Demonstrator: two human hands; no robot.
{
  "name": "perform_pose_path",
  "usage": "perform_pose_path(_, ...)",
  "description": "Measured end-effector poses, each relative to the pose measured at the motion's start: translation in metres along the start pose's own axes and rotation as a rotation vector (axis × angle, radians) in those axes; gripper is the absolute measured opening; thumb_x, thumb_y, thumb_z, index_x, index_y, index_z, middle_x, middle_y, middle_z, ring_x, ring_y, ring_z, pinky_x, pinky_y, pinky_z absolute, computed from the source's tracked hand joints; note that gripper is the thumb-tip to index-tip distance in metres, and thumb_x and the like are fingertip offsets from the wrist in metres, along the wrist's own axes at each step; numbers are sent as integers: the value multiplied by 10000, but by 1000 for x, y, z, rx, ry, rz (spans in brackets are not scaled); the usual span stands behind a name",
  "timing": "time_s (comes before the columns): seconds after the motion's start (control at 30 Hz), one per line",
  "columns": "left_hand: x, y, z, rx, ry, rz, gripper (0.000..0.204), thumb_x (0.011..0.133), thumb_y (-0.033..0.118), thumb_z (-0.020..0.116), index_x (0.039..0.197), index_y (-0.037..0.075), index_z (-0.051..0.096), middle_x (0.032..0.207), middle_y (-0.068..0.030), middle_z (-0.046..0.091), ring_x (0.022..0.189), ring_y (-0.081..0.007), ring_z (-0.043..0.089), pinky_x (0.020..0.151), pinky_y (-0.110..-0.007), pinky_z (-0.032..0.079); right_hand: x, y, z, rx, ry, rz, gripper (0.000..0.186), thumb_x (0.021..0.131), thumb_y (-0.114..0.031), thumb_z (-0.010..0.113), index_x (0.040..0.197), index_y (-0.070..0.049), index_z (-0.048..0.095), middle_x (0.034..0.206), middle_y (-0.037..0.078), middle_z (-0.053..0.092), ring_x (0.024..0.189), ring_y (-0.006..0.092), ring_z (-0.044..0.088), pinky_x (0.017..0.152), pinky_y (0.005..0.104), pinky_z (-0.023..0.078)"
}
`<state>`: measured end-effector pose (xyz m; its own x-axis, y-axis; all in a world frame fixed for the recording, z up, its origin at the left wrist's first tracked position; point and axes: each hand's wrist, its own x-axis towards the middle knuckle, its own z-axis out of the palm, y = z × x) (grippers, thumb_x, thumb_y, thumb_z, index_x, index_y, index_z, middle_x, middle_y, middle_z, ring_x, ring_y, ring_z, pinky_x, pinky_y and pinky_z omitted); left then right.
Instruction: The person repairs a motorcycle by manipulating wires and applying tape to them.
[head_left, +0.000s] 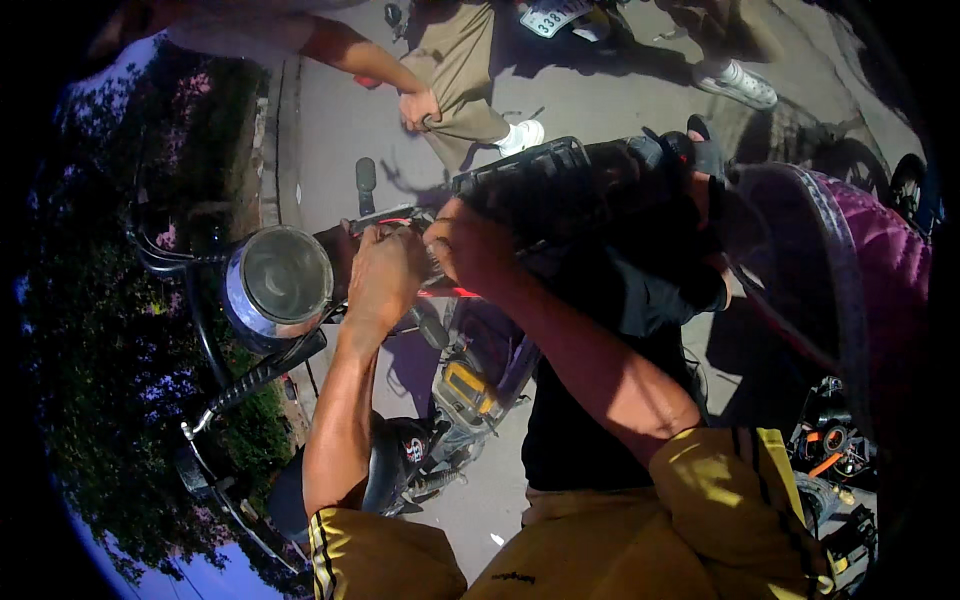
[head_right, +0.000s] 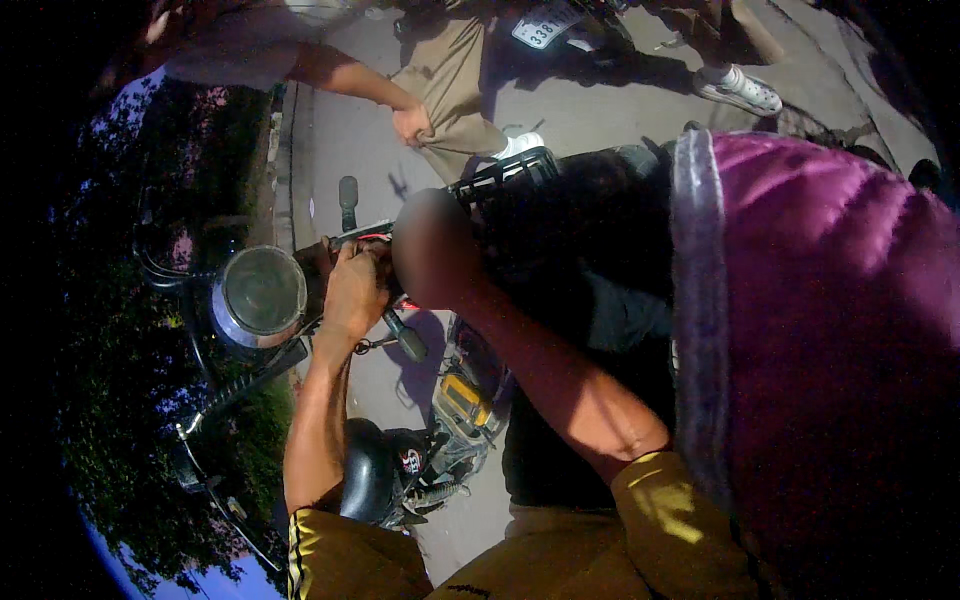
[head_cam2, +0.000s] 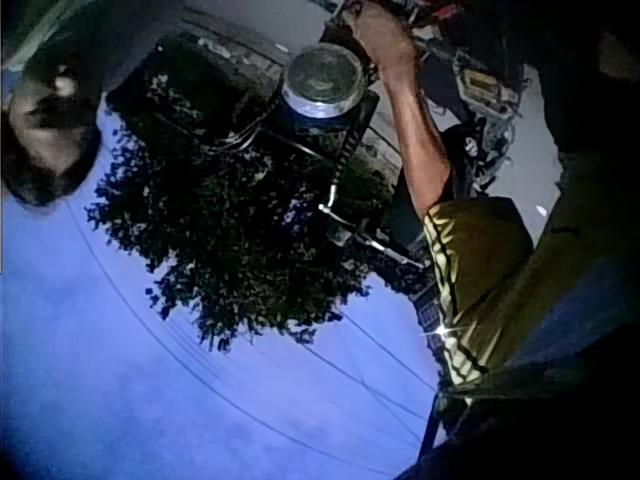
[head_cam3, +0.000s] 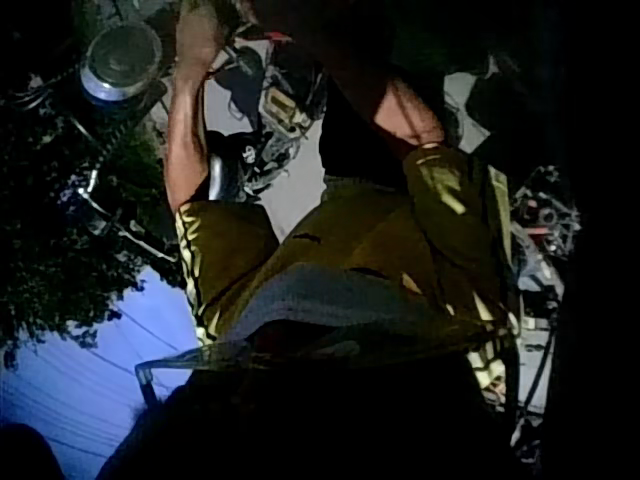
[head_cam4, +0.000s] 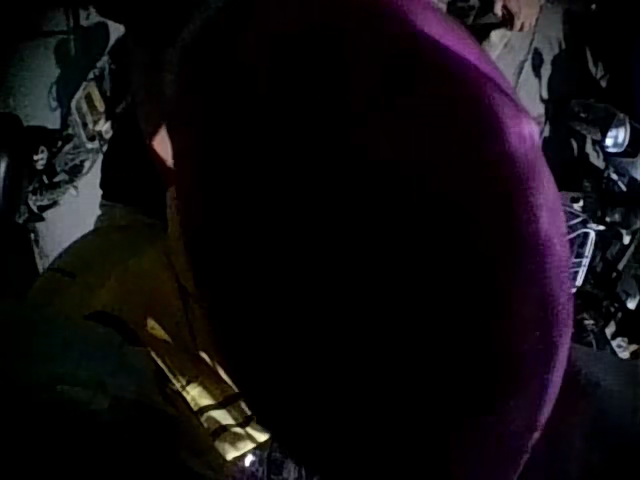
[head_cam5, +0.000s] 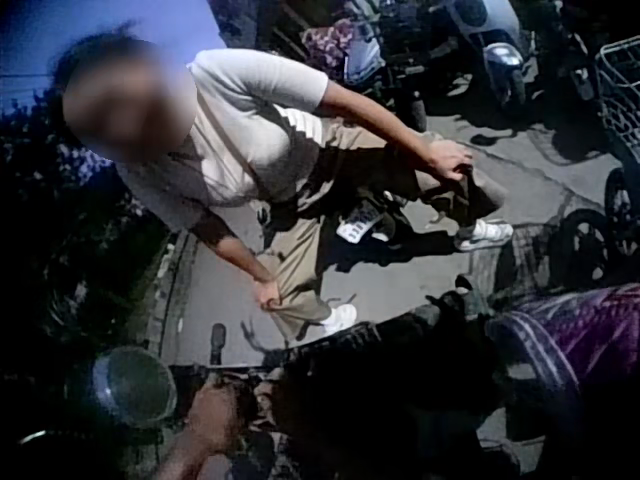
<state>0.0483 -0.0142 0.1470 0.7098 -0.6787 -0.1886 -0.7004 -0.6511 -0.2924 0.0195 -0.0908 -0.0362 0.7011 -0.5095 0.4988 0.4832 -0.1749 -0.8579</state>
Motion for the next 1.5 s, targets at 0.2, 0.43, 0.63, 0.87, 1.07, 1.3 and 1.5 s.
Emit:
perform_pose_path(0.2,-2,-2,-1,-42,14,-9,175,916,112,686,1063,50,757,1053,-194,771,1146,-421,666,962,-523,560,7,-6,-3,-110,-13,-1,166,853,-63,788,986,-151,743,1088,83,660,1006,339,691,805,447,577)
perform_pose_path(0.43,-6,6,4,15,120,37,180,912,120,691,1053,23,745,1069,-206,757,1158,-411,666,963,-505,576,6,-4,-3,-138,-15,-20,158,853,-73,794,974,-161,743,1074,77,664,990,324,700,803,441,580)
perform_pose_path(0.63,-10,3,6,84,112,45,195,899,150,702,1032,22,764,1059,-219,763,1151,-427,687,980,-493,574,7,-4,-1,-99,39,-53,194,844,-57,802,990,-164,733,1054,74,659,970,314,704,782,430,585)
perform_pose_path(0.87,-2,8,10,55,117,-68,227,917,157,700,1104,37,747,1066,-242,750,1036,-467,729,889,-538,593,6,0,-3,-59,26,-43,211,846,-49,803,1007,-158,723,1049,73,654,955,321,705,769,437,590)
perform_pose_path(1.07,-8,6,19,163,125,-158,290,957,125,662,1231,51,724,1159,-220,750,1106,-456,715,993,-518,577,4,3,4,-57,27,-26,179,868,-63,786,1012,-154,733,1051,81,650,967,323,705,789,438,595)
perform_pose_path(1.3,-14,-8,18,403,2,50,273,964,98,623,1185,31,767,1293,-185,723,1271,-358,656,1296,-672,279,3,-3,1,-15,11,14,126,872,-77,786,965,-148,742,1038,82,654,968,320,704,800,435,595)
perform_pose_path(1.5,-15,1,27,421,103,23,257,960,107,627,1160,37,773,1321,-174,709,1312,-356,620,1302,-685,272,-1,4,7,7,43,-3,139,868,-96,801,974,-157,735,1027,72,658,943,322,704,758,434,595)
